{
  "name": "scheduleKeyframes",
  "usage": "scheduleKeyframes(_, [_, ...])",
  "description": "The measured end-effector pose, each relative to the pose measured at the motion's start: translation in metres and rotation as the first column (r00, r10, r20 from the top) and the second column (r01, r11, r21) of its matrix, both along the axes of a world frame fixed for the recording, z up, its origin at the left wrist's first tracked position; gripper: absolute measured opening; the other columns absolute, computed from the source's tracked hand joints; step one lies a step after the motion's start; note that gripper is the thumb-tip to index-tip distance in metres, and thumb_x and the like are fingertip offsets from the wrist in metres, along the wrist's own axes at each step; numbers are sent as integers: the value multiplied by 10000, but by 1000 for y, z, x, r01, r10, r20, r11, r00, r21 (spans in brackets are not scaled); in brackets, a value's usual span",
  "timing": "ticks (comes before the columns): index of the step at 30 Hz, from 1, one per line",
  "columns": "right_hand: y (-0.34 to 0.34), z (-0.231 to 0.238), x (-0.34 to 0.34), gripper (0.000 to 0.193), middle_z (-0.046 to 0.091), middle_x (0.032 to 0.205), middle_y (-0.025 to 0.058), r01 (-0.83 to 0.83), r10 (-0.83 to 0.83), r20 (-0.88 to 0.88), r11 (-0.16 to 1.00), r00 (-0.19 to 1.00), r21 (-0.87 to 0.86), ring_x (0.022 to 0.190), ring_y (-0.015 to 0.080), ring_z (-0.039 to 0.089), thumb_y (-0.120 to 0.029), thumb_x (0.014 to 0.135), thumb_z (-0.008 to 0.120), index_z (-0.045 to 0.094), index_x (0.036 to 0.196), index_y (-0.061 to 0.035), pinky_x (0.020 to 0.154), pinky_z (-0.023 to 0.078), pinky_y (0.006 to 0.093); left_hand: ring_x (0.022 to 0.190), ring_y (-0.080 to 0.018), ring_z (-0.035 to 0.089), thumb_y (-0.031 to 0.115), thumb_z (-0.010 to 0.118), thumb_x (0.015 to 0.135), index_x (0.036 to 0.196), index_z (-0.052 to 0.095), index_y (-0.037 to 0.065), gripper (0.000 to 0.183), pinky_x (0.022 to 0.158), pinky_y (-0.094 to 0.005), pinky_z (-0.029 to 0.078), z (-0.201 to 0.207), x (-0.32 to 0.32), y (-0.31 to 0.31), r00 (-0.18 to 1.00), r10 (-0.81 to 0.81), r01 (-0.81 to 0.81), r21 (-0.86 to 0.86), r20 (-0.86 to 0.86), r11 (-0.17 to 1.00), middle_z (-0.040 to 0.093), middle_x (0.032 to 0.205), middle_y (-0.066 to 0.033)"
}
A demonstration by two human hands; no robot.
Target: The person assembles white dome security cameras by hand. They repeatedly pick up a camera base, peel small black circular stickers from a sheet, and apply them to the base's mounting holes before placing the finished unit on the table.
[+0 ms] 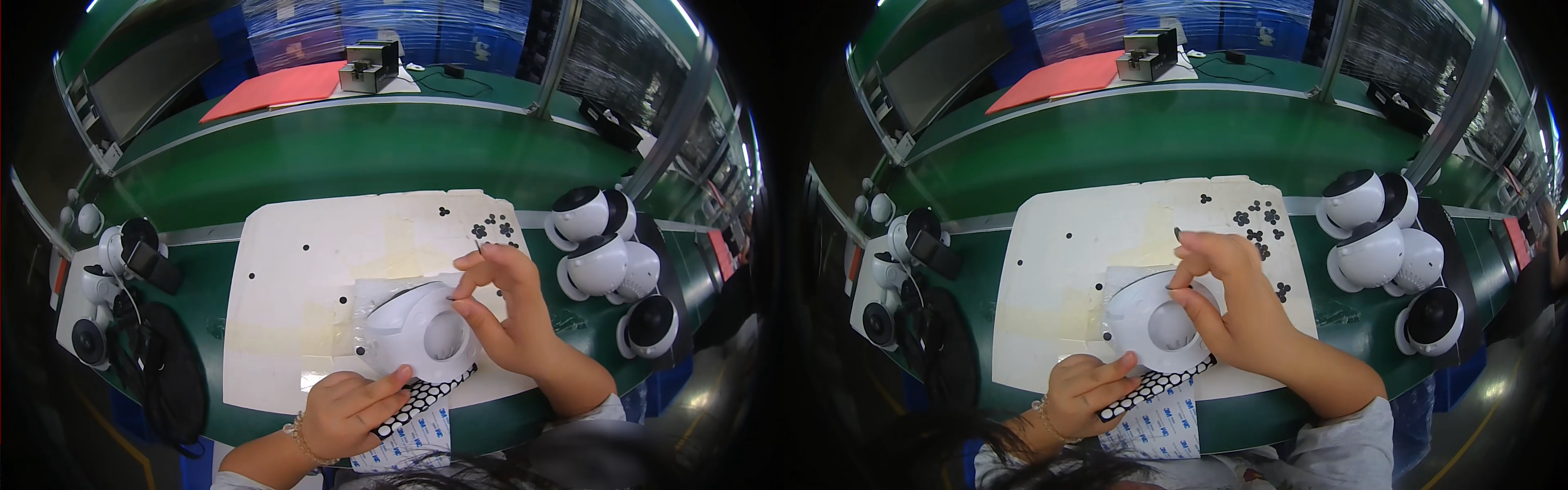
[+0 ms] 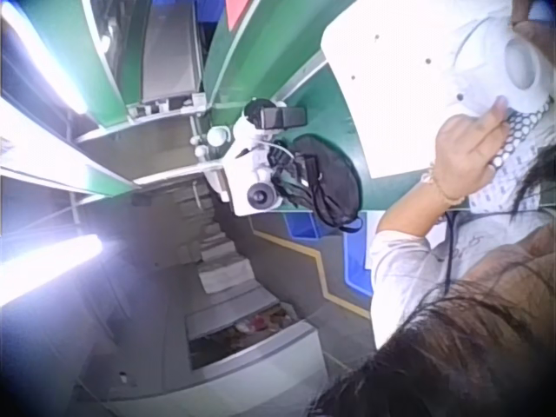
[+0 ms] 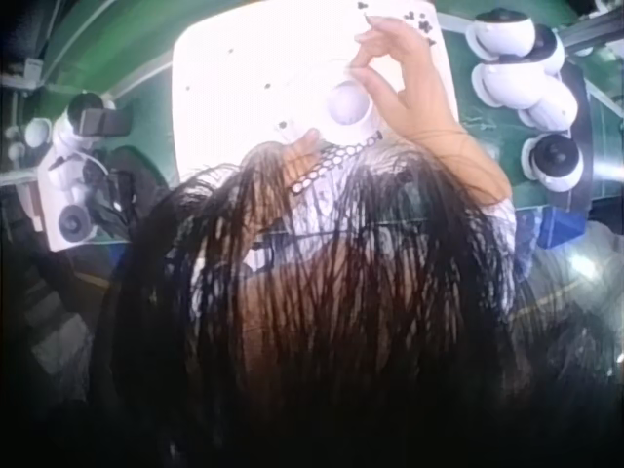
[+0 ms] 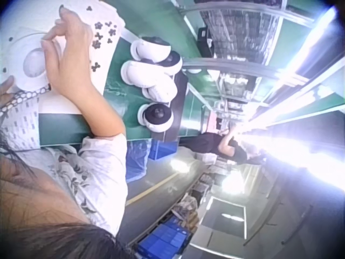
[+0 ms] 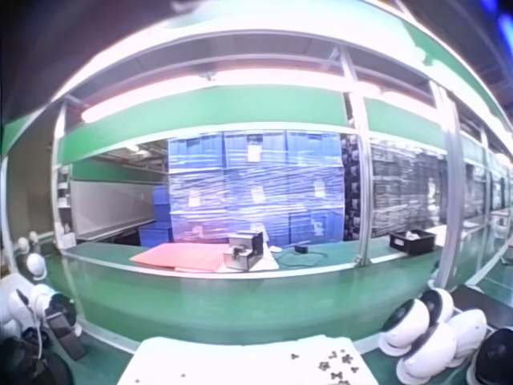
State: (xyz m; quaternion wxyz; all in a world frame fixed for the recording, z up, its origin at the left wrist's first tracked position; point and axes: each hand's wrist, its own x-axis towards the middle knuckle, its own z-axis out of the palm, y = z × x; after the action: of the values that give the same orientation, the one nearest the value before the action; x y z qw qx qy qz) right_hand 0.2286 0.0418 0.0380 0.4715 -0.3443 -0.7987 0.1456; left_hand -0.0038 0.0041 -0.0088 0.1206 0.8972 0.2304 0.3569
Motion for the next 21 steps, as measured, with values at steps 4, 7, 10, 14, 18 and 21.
scheduleKeyframes(4, [1, -2, -15, 497, 556, 855, 38, -158, 134, -109, 955, 985, -250, 982, 236, 527, 29, 786, 529, 321, 1233, -27, 953, 253, 404, 527, -175, 518, 71, 709, 532, 883, 628, 61, 360, 511, -277, 417, 1, 1, 1, 1000, -12, 12, 5, 8, 1000, 561, 1167, -85])
scheduleKeyframes(7, [3, -4, -17, 490, 557, 852, 39, -170, 149, -95, 946, 984, -275, 970, 235, 528, 36, 784, 521, 324, 1229, -25, 960, 239, 404, 516, -165, 509, 74, 709, 535, 875, 627, 60, 350, 506, -271, 416, 0, 1, 1, 1000, -9, 9, 7, 11, 1000, 559, 1172, -83])
scheduleKeyframes(10, [3, -4, -18, 468, 557, 842, 36, -175, 159, -79, 946, 984, -273, 952, 229, 532, 34, 786, 516, 335, 1213, -27, 954, 252, 406, 511, -162, 507, 75, 708, 537, 863, 628, 57, 336, 503, -268, 416, -1, 1, 1, 1000, -9, 9, 3, 18, 1000, 557, 1177, -82])
scheduleKeyframes(14, [2, -6, -18, 449, 559, 833, 38, -152, 144, -51, 957, 988, -247, 919, 230, 542, 30, 770, 526, 361, 1182, -36, 942, 269, 412, 512, -161, 510, 75, 708, 540, 851, 629, 51, 322, 502, -266, 417, -1, 1, 1, 1000, -12, 12, 6, 21, 1000, 556, 1181, -82])
scheduleKeyframes(18, [-5, -1, -19, 388, 579, 887, 48, 15, -17, 205, 1000, 979, 9, 943, 225, 550, -21, 744, 581, 464, 1111, -66, 936, 272, 414, 546, -145, 520, 9, 625, 521, 839, 644, 27, 319, 511, -247, 422, 6, 3, -1, 999, 8, -7, -24, 42, 1000, 564, 1174, -84])
scheduleKeyframes(21, [-17, 5, -16, 303, 588, 995, 55, 96, -194, 394, 962, 898, 255, 1028, 230, 524, -80, 731, 622, 552, 1025, -101, 948, 257, 419, 547, -149, 518, 2, 624, 525, 837, 643, 26, 314, 506, -251, 418, 4, 3, 0, 999, 10, -10, -15, 46, 1000, 564, 1173, -85])
